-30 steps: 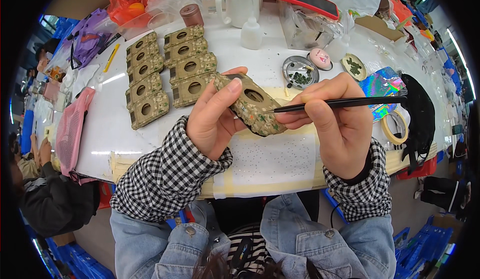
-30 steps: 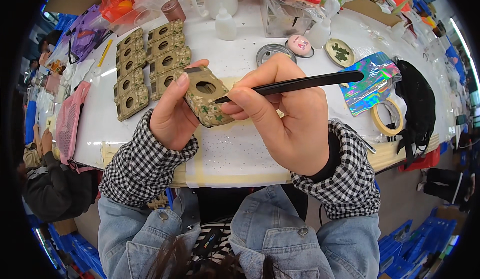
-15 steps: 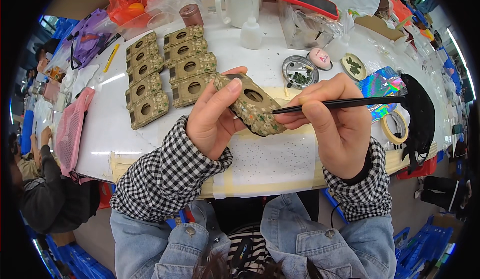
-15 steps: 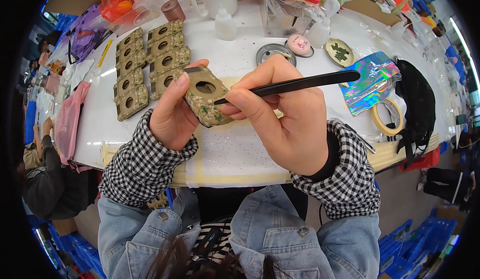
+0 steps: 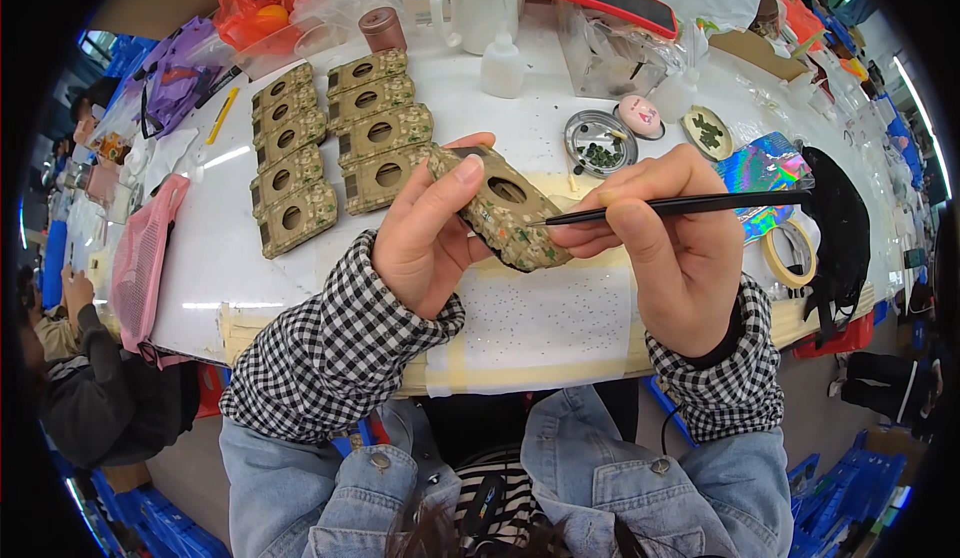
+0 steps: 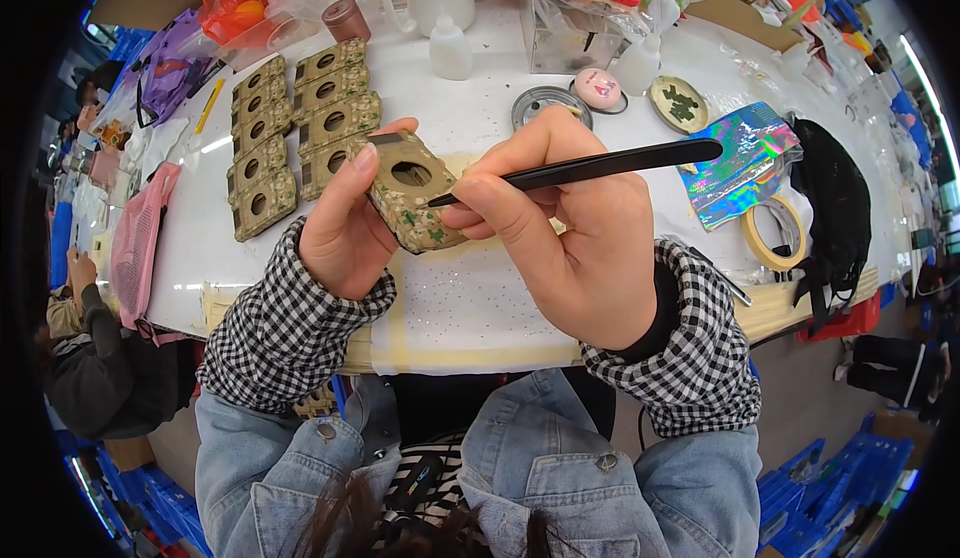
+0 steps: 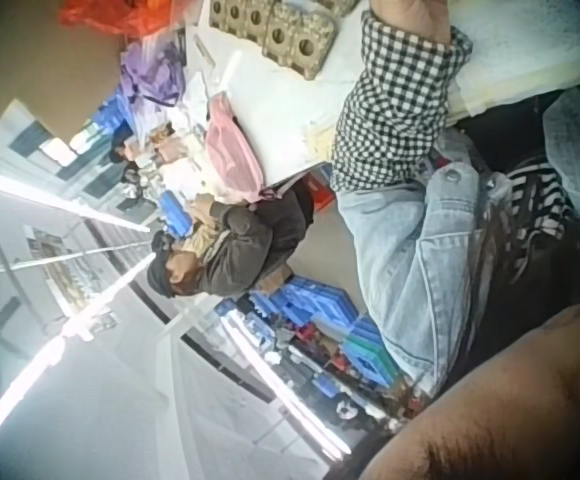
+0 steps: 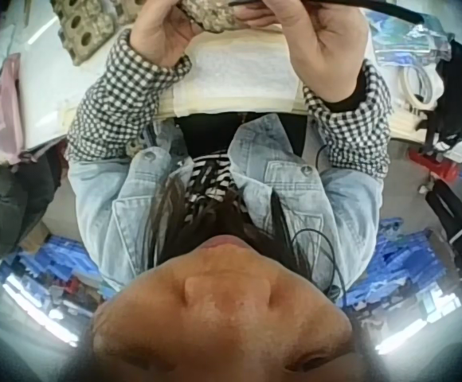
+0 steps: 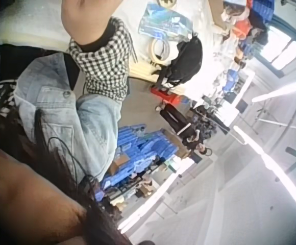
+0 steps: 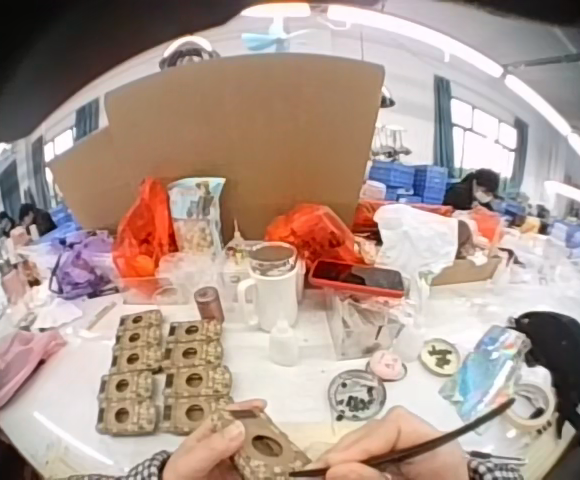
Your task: Painting and detailing camouflage patterns on plastic toy tank turrets using a paintbrush and palette.
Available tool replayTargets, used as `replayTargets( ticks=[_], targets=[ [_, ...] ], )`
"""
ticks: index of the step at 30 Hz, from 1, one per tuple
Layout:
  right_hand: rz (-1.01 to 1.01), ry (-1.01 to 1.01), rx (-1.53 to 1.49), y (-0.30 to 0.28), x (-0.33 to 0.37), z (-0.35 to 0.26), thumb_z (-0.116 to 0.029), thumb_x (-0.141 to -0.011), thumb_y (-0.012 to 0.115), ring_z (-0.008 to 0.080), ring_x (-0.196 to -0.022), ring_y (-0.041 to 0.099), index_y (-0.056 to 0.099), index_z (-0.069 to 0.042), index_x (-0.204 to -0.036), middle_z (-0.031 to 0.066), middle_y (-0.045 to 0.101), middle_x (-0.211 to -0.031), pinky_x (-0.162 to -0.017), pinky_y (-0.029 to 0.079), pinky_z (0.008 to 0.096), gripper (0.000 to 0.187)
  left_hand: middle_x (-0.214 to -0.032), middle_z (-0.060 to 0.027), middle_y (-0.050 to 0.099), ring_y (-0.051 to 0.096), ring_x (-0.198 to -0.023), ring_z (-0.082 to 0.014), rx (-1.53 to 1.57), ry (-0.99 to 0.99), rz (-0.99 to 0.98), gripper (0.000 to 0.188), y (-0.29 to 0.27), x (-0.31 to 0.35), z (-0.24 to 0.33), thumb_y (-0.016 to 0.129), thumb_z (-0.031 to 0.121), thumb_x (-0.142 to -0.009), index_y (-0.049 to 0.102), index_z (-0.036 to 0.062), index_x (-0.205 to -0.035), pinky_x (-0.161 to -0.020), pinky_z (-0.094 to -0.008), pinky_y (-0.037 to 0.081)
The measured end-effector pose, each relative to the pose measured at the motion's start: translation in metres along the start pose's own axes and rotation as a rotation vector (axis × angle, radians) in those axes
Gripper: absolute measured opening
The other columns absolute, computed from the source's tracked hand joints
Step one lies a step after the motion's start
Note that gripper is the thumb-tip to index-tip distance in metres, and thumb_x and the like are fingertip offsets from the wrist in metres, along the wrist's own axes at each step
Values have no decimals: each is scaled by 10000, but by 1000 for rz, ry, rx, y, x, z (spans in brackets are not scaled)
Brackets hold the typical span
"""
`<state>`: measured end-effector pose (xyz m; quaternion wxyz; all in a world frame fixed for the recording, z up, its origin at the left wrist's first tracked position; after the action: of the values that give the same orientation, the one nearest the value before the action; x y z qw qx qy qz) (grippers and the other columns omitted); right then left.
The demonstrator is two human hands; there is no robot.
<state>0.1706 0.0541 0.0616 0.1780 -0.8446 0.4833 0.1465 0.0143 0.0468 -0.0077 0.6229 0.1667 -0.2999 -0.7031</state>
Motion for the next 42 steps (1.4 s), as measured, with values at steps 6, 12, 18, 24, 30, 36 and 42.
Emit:
replayTargets(
  ticks=[6,12,18,24,30,36,42],
  targets=[
    [-4,-4,11,0,0,0,-91,-931,432,231,-790,657,406,28,-954,167,577,-906,-670,557,267,124,-1110,-124,509,565,-1013,-213,2,2,0,446,0,0,0,525,268,-891,359,46,-1240,-869,-404,493],
    [3,-1,-3,0,0,-1,-92,-931,431,234,-788,657,406,30,-955,168,577,-906,-667,559,267,128,-1110,-125,510,563,-1017,-214,5,4,2,445,1,1,1,526,270,-891,360,47,-1239,-870,-404,491],
    [118,9,-170,-2,1,0,-40,-887,524,155,-770,646,477,47,-905,94,569,-841,-662,547,228,101,-1098,-125,516,565,-1012,-214,11,-9,-2,442,0,0,0,522,271,-891,363,44,-1235,-865,-403,493],
    [105,-137,-100,-9,2,-8,-53,-898,487,182,-801,628,453,49,-959,136,546,-908,-714,543,265,123,-1135,-140,552,553,-1054,-237,32,-73,-26,480,4,0,-3,411,305,-909,343,31,-1296,-910,-379,457],
    [61,-334,115,-6,8,-20,-200,-916,492,227,-761,617,436,10,-991,199,566,-876,-696,525,323,230,-1208,-227,506,538,-1077,-316,249,-180,-183,528,7,-4,-13,374,290,-888,301,24,-1338,-947,-417,426],
    [-3,-340,30,-2,10,-21,-74,-813,641,247,-893,613,535,4,-1031,145,627,-956,-780,487,346,254,-1211,-236,496,532,-1081,-330,250,-194,-206,527,7,-3,-14,373,296,-883,308,38,-1338,-952,-430,415],
    [-152,-447,370,9,6,-32,-158,-744,704,278,-914,622,589,-7,-1046,127,639,-995,-779,486,361,357,-1222,-226,485,506,-1115,-311,248,-192,-214,520,10,-3,-14,376,276,-879,311,33,-1334,-963,-424,402]
  ],
)
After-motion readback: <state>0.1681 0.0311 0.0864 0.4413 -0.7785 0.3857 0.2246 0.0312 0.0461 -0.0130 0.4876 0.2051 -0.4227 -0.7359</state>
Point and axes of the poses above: each hand's wrist, its own x-axis away from the middle knuckle, its own y-axis out of the palm, z = x × y, the point moved 6 cm from there along -x, towards the middle knuckle
